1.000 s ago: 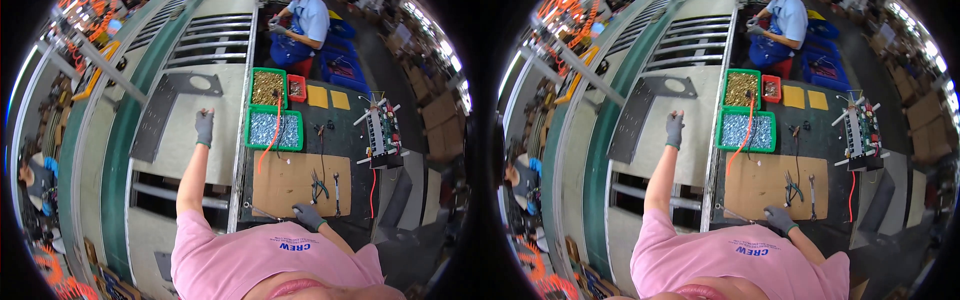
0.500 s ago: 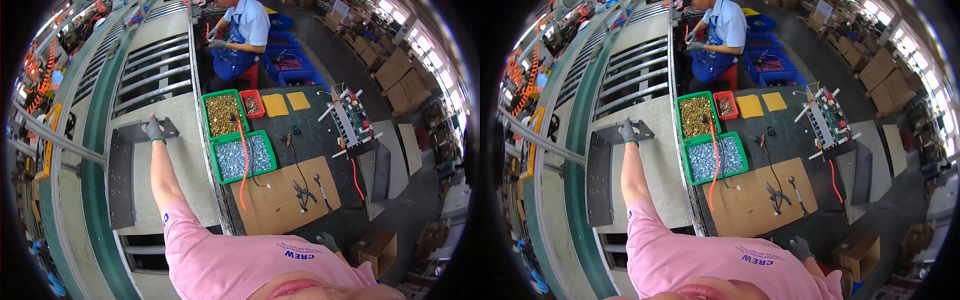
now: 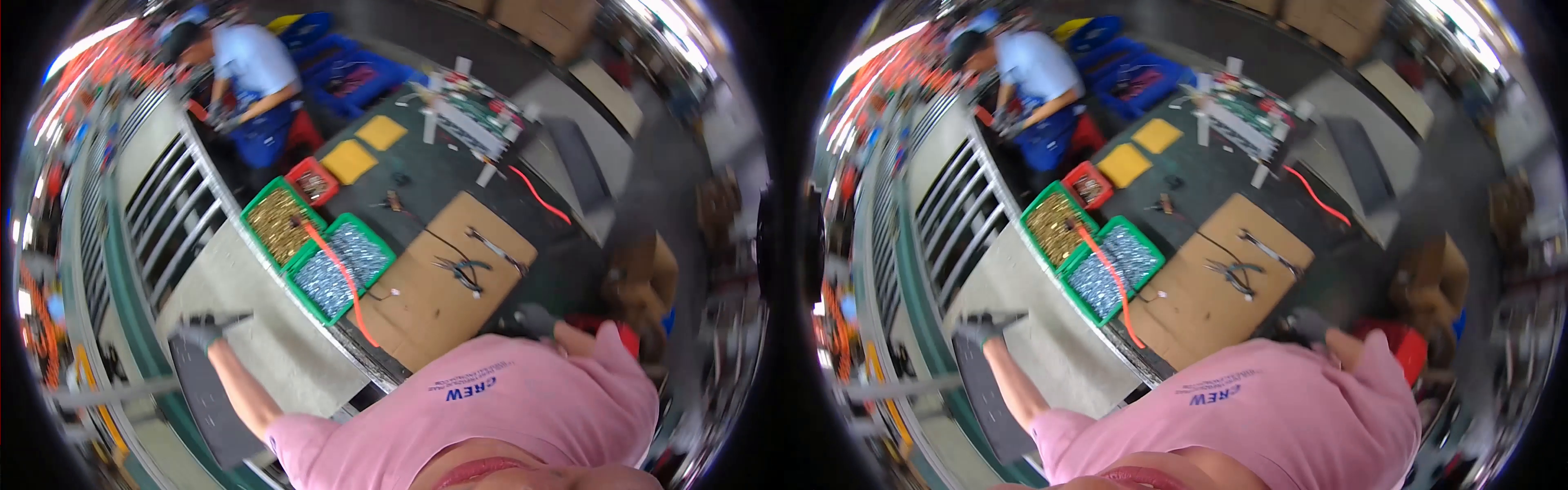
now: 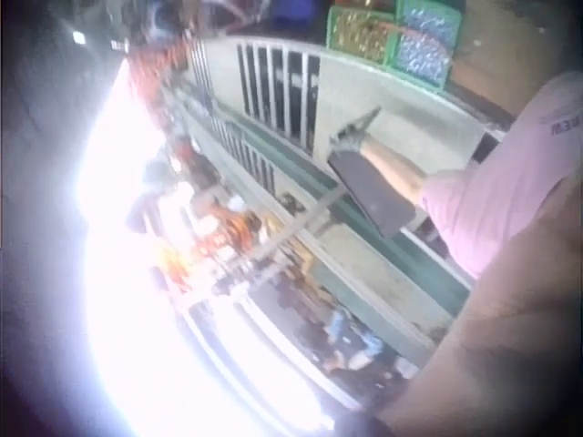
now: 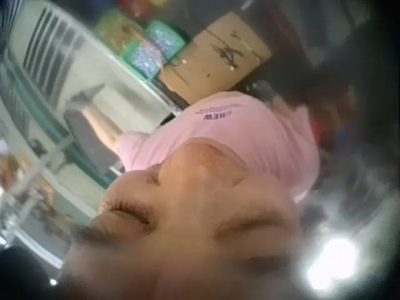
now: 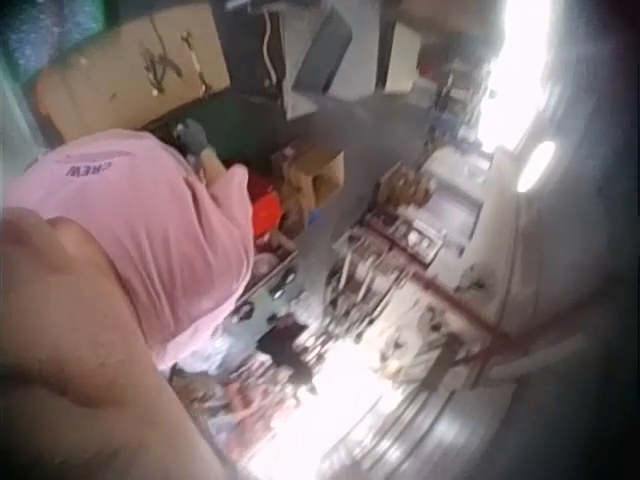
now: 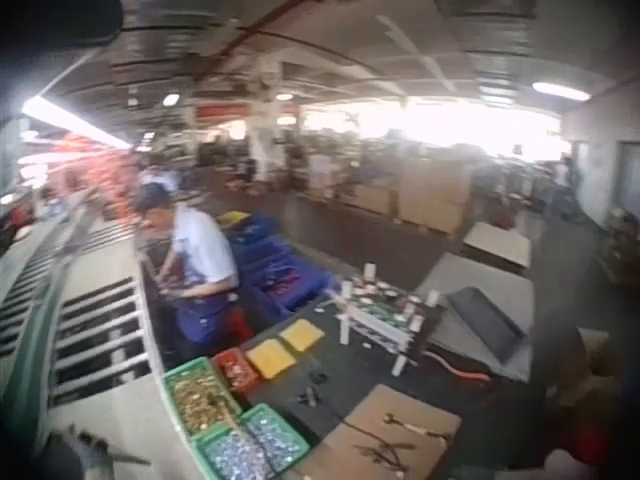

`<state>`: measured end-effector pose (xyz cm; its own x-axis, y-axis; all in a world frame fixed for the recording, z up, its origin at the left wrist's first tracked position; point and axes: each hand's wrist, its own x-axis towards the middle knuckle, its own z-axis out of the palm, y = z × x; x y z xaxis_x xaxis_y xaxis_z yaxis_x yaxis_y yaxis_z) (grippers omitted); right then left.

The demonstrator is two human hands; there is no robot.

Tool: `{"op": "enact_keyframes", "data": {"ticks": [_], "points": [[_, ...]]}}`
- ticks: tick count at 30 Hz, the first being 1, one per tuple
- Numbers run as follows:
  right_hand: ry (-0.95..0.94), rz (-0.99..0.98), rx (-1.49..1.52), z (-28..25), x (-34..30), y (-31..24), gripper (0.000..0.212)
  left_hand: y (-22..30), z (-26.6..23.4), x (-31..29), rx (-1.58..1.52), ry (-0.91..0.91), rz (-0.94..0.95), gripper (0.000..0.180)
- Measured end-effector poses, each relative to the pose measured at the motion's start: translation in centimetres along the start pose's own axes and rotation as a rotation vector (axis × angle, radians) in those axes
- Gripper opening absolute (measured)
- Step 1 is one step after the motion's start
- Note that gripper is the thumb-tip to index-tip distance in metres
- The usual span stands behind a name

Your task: The person assembles metal electronics components and brackets by hand, securing them with screws using an air screwdriver, wrench, and pliers.

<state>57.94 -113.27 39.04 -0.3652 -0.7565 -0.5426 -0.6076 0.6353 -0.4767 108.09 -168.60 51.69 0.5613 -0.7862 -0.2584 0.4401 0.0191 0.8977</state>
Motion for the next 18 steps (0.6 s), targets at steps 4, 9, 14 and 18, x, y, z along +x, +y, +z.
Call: {"op": "enact_keyframes", "data": {"ticks": [4, 9, 14, 18], "points": [[-0.055, -0.014, 0.133, 0.4, 2.7, 2.0, 0.028, 1.9, -4.0, -4.8, -0.036, -0.161, -0.22, 0.027], [-0.172, 0.013, 0.198, -0.9, 3.2, 2.6, 0.03, 4.0, -3.4, -17.5, -0.104, -0.533, -0.217, 0.027], [-0.175, -0.162, -0.006, -2.1, 4.3, 1.6, 0.03, 7.7, -2.3, -30.6, -0.269, -0.958, -0.243, 0.025], [0.009, -0.3, 0.045, -5.2, 4.2, -1.1, 0.035, 8.6, 0.5, -40.5, -0.304, -1.16, -0.298, 0.025]]}}
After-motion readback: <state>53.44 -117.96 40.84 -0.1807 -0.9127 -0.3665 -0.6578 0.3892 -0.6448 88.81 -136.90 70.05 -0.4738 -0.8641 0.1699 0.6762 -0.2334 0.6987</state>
